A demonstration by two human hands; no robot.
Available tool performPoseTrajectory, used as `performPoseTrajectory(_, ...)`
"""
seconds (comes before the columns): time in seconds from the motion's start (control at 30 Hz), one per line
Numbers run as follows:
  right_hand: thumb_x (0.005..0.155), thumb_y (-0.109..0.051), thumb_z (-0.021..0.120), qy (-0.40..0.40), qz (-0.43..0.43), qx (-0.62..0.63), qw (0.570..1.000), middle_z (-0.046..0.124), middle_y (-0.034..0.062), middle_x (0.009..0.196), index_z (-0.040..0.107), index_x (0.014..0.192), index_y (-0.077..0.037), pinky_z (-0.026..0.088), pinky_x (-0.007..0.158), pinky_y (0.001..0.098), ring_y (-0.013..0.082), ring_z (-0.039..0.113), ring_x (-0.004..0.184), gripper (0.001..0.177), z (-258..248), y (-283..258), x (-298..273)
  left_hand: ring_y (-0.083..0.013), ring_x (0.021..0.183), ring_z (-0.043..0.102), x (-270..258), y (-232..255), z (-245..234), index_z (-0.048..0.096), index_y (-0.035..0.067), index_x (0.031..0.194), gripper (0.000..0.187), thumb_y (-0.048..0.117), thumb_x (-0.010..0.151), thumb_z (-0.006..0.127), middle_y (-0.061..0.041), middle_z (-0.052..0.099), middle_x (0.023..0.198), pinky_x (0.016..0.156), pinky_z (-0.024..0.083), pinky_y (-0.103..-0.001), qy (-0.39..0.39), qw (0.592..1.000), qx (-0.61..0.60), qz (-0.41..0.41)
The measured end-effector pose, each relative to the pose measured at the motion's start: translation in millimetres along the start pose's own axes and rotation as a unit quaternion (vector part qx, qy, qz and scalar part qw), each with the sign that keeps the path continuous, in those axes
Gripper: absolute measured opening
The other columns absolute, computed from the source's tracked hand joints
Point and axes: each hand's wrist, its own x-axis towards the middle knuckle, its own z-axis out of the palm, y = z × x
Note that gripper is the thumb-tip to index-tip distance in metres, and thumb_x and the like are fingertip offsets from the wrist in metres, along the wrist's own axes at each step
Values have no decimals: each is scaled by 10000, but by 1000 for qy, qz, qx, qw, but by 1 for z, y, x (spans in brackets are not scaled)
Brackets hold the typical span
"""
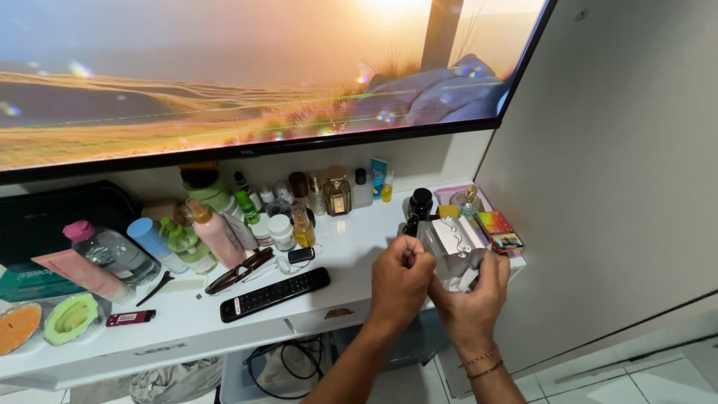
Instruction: Cleaning various cosmetic bottles and the vanity table surface using wet wipes.
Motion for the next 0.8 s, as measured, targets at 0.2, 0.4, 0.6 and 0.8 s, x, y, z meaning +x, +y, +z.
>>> performPoseTrajectory(0.2, 772, -379, 828, -82, 54, 119, 988, 558, 114, 1077, 635, 1154, 21, 512, 846, 362, 218, 580, 975, 586, -8, 12, 6, -133, 750, 634, 4, -4, -17, 653, 34, 947, 167, 198, 915, 651, -60, 660, 853, 679, 562, -278, 39, 996, 18, 72)
performPoseTrajectory(0.4, 871, -354, 577, -292, 205, 472, 806, 692, 164, 1175, 611, 1354, 47, 523, 879, 349, 242, 639, 1036, 628, -4, 34, 18, -304, 1192, 589, 15, 30, -22, 459, 275, 1463, 696, 616, 860, 528, -133, 608, 1285, 964, 458, -507, -109, 940, -166, -277)
performPoseTrajectory(0.6, 904, -301, 535, -241, 163, 337, 895, 687, 72, 1203, 575, 1404, -41, 485, 935, 266, 164, 620, 1093, 564, -7, 7, 28, -299, 1122, 646, 15, 8, -20, 493, 252, 1375, 576, 425, 854, 665, -119, 640, 1232, 918, 557, -526, -142, 917, -236, -289)
performPoseTrajectory(0.8, 877, -123, 827, -95, -21, 66, 993, 553, 77, 924, 742, 1164, -95, 496, 731, 278, 163, 552, 810, 301, -4, -8, 20, -183, 853, 741, 13, -3, -21, 577, 61, 1278, 436, 342, 949, 633, -69, 723, 1015, 694, 649, -402, -69, 911, -346, -212)
